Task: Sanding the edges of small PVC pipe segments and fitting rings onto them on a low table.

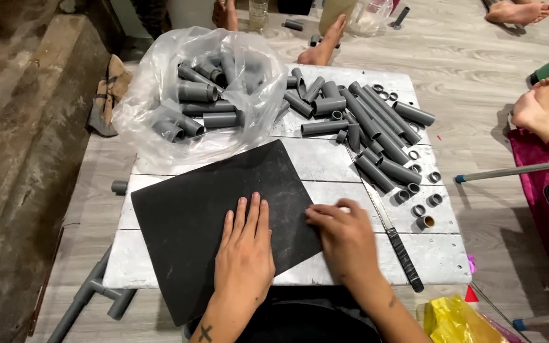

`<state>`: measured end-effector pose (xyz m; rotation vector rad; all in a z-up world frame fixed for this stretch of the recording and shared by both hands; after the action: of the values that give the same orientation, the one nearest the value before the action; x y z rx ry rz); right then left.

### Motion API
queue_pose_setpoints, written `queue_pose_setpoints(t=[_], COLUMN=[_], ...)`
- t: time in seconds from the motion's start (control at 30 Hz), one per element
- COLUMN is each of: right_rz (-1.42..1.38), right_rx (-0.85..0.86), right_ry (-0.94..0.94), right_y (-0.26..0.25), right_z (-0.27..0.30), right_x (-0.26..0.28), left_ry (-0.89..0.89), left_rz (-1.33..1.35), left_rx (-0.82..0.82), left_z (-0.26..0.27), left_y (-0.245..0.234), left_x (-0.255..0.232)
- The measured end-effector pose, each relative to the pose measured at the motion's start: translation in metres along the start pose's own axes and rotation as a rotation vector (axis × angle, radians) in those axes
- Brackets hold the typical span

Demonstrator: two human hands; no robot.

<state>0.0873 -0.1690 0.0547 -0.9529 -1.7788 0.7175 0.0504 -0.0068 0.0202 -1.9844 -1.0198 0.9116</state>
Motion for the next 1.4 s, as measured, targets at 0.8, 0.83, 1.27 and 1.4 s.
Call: queue_pose_setpoints(t=[0.8,0.83,1.27,1.4], right_rz=[-1.709,-1.717,-1.597,-1.531], right_rx=[0.419,0.411,0.525,0.594], right_ry=[0.608,0.592,0.207,0.013], right_y=[-0.053,-0.054,-0.020,-0.025], right_z=[0.012,0.012,0.017,0.013], right_x=[-0.054,-0.052,-0.042,-0.020], left_ry=[0.032,0.045,0.609,0.696], left_rz=[0.148,0.139,0.455,0.443], left_rx=[0.027,0.021,-0.383,-0.395], left_z=[0.006,0.004,-0.023,-0.018], left_y=[0.013,0.013,-0.053,-0.060], left_x=[0.006,0.008,-0.007,-0.023])
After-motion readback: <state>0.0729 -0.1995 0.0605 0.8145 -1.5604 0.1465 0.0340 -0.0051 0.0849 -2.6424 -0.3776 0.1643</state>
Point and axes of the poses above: each hand's wrist, its own z-axis away from the middle knuckle, its own y-axis out of the palm, x = y × z, the point moved 5 cm from there along -z, towards the middle knuckle, and after that the axes turned 14 degrees about y, right-handed, at the moved point
